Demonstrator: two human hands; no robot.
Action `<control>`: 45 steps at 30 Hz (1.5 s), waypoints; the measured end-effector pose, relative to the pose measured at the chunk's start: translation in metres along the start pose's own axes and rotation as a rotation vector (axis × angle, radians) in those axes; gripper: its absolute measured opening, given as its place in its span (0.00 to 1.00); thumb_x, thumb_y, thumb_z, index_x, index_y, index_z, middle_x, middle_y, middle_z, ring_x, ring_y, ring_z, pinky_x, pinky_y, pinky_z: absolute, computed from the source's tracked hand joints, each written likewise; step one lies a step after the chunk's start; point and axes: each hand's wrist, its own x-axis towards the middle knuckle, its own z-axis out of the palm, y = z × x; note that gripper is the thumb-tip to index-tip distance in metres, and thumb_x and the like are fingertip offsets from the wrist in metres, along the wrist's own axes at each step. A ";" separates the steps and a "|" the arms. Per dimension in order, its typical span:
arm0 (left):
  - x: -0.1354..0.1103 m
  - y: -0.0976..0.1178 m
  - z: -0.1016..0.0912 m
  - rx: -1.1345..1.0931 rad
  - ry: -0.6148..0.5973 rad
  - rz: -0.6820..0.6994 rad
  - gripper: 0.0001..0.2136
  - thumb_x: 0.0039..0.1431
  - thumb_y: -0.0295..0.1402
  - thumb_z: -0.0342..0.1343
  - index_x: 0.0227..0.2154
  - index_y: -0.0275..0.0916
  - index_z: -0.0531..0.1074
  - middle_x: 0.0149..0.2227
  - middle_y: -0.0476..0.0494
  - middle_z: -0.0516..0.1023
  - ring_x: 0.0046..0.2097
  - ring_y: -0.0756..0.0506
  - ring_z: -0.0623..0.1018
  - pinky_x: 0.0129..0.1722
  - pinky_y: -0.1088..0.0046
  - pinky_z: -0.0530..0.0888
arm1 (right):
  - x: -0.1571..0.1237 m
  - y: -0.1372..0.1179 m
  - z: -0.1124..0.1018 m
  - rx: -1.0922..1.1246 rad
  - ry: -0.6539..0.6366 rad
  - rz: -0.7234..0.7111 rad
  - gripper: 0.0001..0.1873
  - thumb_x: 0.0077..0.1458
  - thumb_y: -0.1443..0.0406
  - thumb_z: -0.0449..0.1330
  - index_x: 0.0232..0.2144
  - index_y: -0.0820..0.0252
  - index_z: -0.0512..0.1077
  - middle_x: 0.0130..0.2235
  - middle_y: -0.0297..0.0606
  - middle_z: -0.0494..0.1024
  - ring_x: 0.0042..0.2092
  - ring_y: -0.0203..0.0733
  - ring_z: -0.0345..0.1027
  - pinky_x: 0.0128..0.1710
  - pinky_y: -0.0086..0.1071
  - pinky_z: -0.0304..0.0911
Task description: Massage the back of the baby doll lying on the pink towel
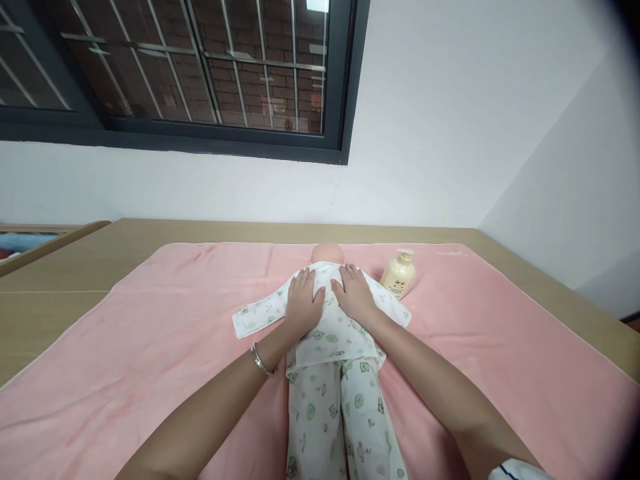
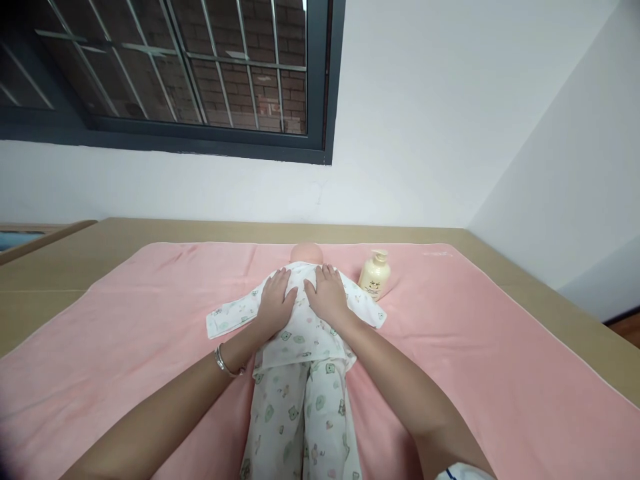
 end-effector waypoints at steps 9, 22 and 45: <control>0.001 0.005 -0.007 0.010 -0.016 0.000 0.23 0.66 0.36 0.43 0.60 0.30 0.65 0.64 0.31 0.65 0.67 0.34 0.63 0.67 0.48 0.60 | -0.004 0.001 -0.001 0.029 0.024 -0.008 0.31 0.70 0.57 0.44 0.65 0.74 0.59 0.67 0.54 0.57 0.70 0.53 0.46 0.70 0.44 0.40; 0.000 0.006 -0.008 0.003 -0.030 -0.013 0.23 0.67 0.36 0.44 0.60 0.31 0.65 0.64 0.32 0.65 0.67 0.35 0.62 0.68 0.50 0.58 | -0.004 0.002 0.002 0.025 0.042 -0.026 0.31 0.70 0.57 0.44 0.65 0.74 0.60 0.67 0.54 0.58 0.69 0.54 0.47 0.70 0.44 0.40; 0.005 0.014 -0.026 0.208 -0.215 0.043 0.29 0.67 0.37 0.46 0.66 0.26 0.57 0.68 0.26 0.57 0.69 0.29 0.57 0.66 0.46 0.58 | 0.002 0.005 -0.022 -0.056 -0.102 -0.055 0.31 0.69 0.53 0.47 0.63 0.71 0.61 0.66 0.51 0.60 0.68 0.53 0.50 0.68 0.46 0.45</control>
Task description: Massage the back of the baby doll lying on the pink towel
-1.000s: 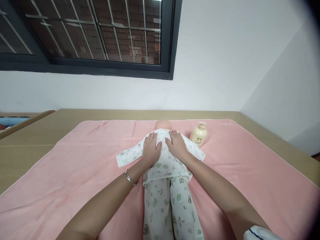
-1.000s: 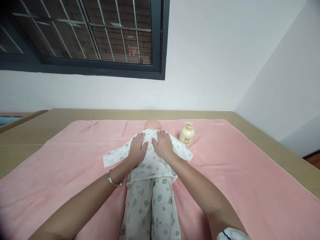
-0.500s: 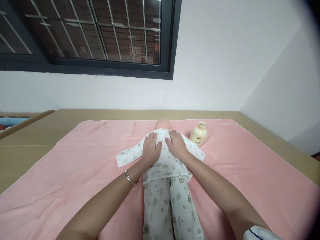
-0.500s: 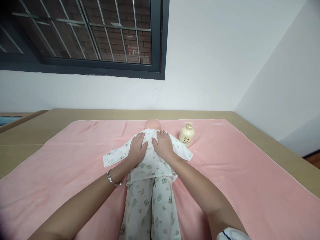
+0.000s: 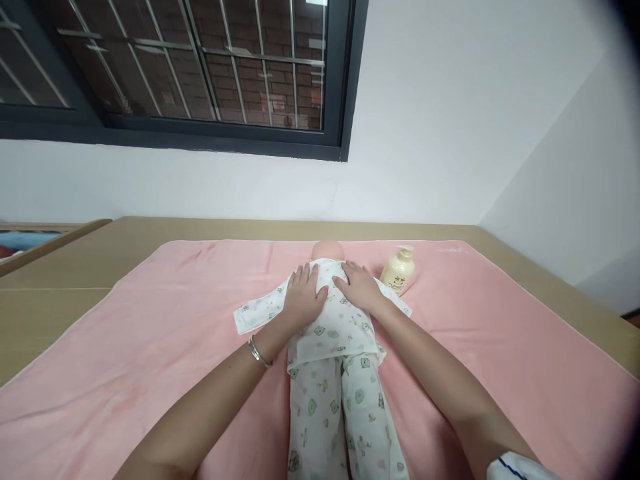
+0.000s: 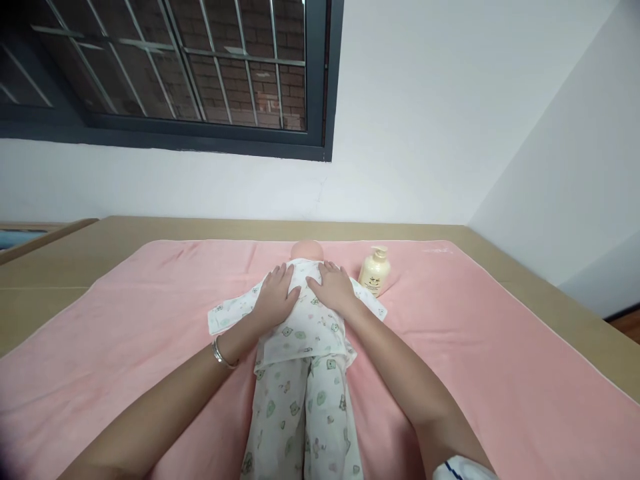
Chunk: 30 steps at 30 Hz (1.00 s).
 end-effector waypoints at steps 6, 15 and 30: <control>-0.006 0.020 -0.013 -0.010 -0.050 -0.025 0.27 0.61 0.23 0.44 0.64 0.31 0.63 0.66 0.30 0.62 0.68 0.31 0.60 0.67 0.39 0.52 | -0.029 -0.035 0.016 -0.143 0.043 -0.035 0.31 0.70 0.62 0.44 0.66 0.81 0.55 0.66 0.62 0.56 0.69 0.60 0.47 0.68 0.49 0.43; 0.002 0.001 0.026 -0.190 0.179 -0.071 0.24 0.69 0.39 0.44 0.61 0.29 0.64 0.65 0.24 0.62 0.67 0.28 0.61 0.63 0.40 0.61 | 0.002 -0.001 0.010 -0.002 -0.002 0.000 0.35 0.69 0.53 0.46 0.67 0.76 0.56 0.68 0.55 0.56 0.69 0.54 0.47 0.69 0.43 0.43; 0.003 0.002 0.025 -0.123 0.210 -0.072 0.27 0.63 0.38 0.51 0.60 0.24 0.63 0.64 0.24 0.64 0.66 0.29 0.63 0.66 0.45 0.58 | 0.003 -0.003 0.013 0.032 0.033 0.065 0.31 0.69 0.53 0.46 0.65 0.69 0.60 0.67 0.49 0.58 0.69 0.54 0.48 0.67 0.48 0.43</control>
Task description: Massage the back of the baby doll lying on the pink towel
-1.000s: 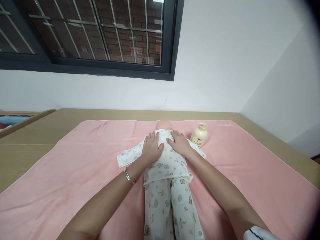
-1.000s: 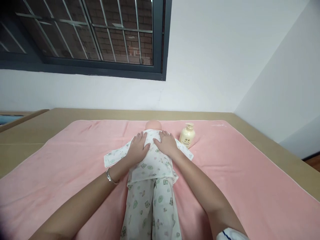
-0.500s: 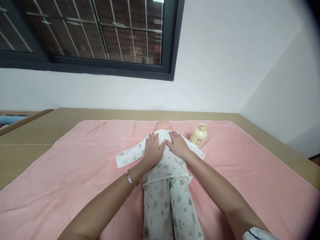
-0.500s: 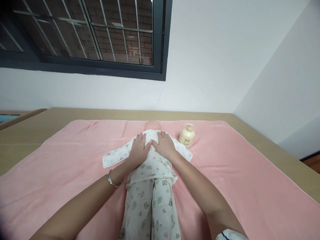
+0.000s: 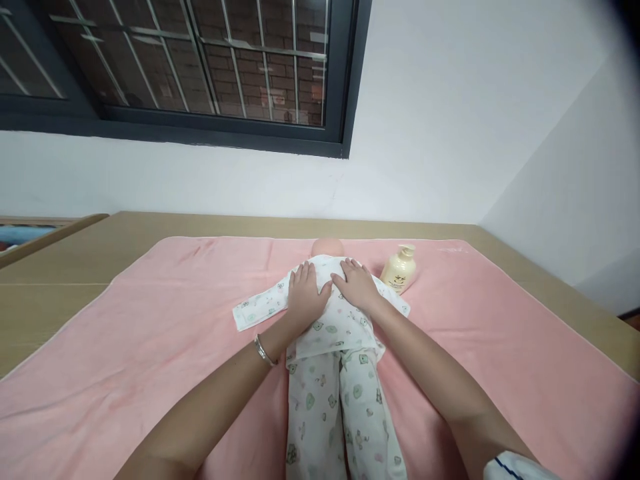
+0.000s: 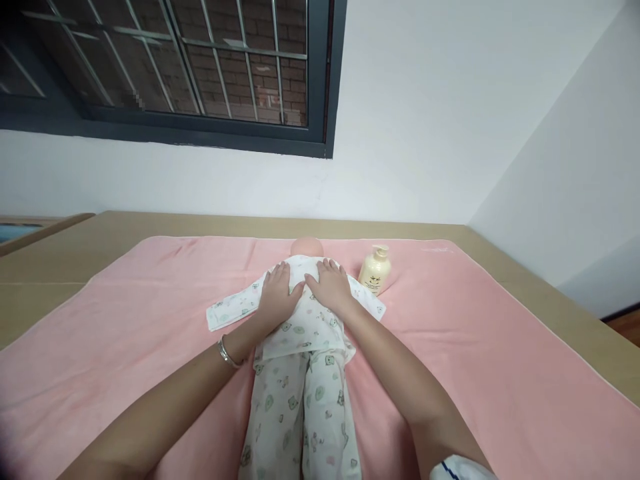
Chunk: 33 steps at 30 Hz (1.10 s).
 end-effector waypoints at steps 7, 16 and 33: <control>0.004 0.002 -0.011 -0.037 -0.018 0.000 0.21 0.62 0.38 0.51 0.54 0.30 0.69 0.51 0.31 0.75 0.55 0.33 0.72 0.60 0.51 0.65 | -0.005 -0.007 0.001 -0.083 0.111 -0.035 0.20 0.69 0.57 0.49 0.49 0.65 0.72 0.46 0.46 0.78 0.51 0.50 0.68 0.55 0.39 0.54; -0.001 0.007 -0.015 0.047 0.069 0.041 0.18 0.63 0.39 0.52 0.49 0.32 0.71 0.45 0.32 0.76 0.49 0.33 0.73 0.51 0.52 0.69 | -0.009 -0.009 0.001 -0.143 0.176 -0.017 0.20 0.69 0.55 0.48 0.48 0.62 0.72 0.45 0.47 0.77 0.50 0.53 0.66 0.52 0.41 0.55; -0.006 0.012 -0.016 0.113 0.084 0.170 0.19 0.67 0.36 0.45 0.53 0.28 0.71 0.54 0.25 0.74 0.58 0.31 0.72 0.62 0.45 0.63 | -0.011 -0.015 -0.004 -0.080 -0.049 0.011 0.32 0.71 0.57 0.42 0.68 0.74 0.54 0.68 0.57 0.54 0.70 0.58 0.44 0.68 0.49 0.41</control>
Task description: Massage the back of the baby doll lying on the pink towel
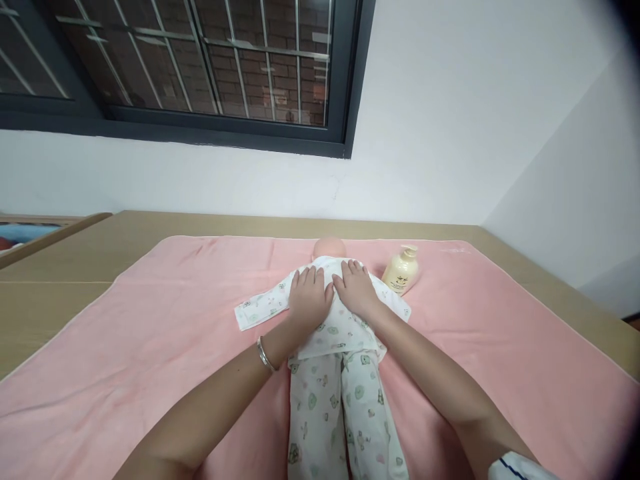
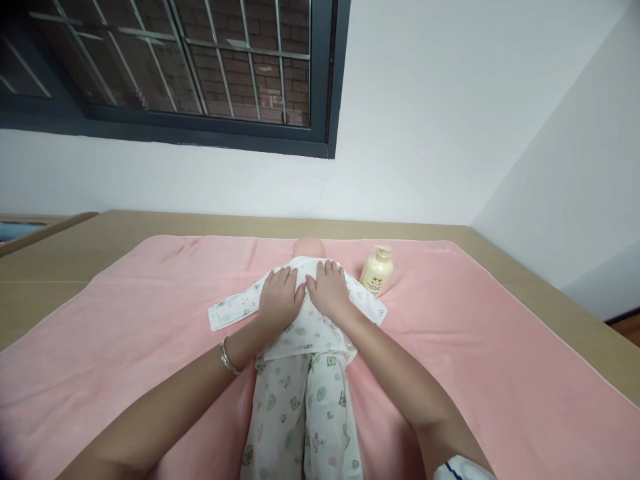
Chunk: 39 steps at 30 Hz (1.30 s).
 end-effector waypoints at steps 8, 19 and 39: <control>-0.001 -0.007 0.008 -0.084 -0.005 -0.012 0.22 0.65 0.35 0.44 0.57 0.25 0.67 0.59 0.22 0.69 0.62 0.30 0.68 0.62 0.46 0.65 | -0.005 0.002 -0.003 -0.012 0.018 -0.109 0.29 0.70 0.59 0.43 0.66 0.70 0.58 0.67 0.54 0.58 0.68 0.56 0.49 0.68 0.51 0.40; -0.004 -0.012 0.011 -0.210 -0.007 0.111 0.20 0.66 0.31 0.42 0.55 0.31 0.70 0.59 0.29 0.72 0.63 0.36 0.69 0.65 0.50 0.64 | -0.024 -0.012 0.003 -0.103 0.064 -0.168 0.28 0.67 0.65 0.44 0.65 0.77 0.59 0.66 0.59 0.59 0.68 0.57 0.51 0.69 0.47 0.39; -0.007 -0.021 0.019 -0.440 0.012 -0.171 0.21 0.68 0.36 0.43 0.59 0.33 0.65 0.64 0.33 0.66 0.67 0.36 0.63 0.67 0.48 0.61 | 0.005 0.025 -0.028 0.288 0.099 -0.202 0.24 0.66 0.60 0.50 0.60 0.61 0.67 0.61 0.43 0.70 0.62 0.45 0.63 0.63 0.37 0.56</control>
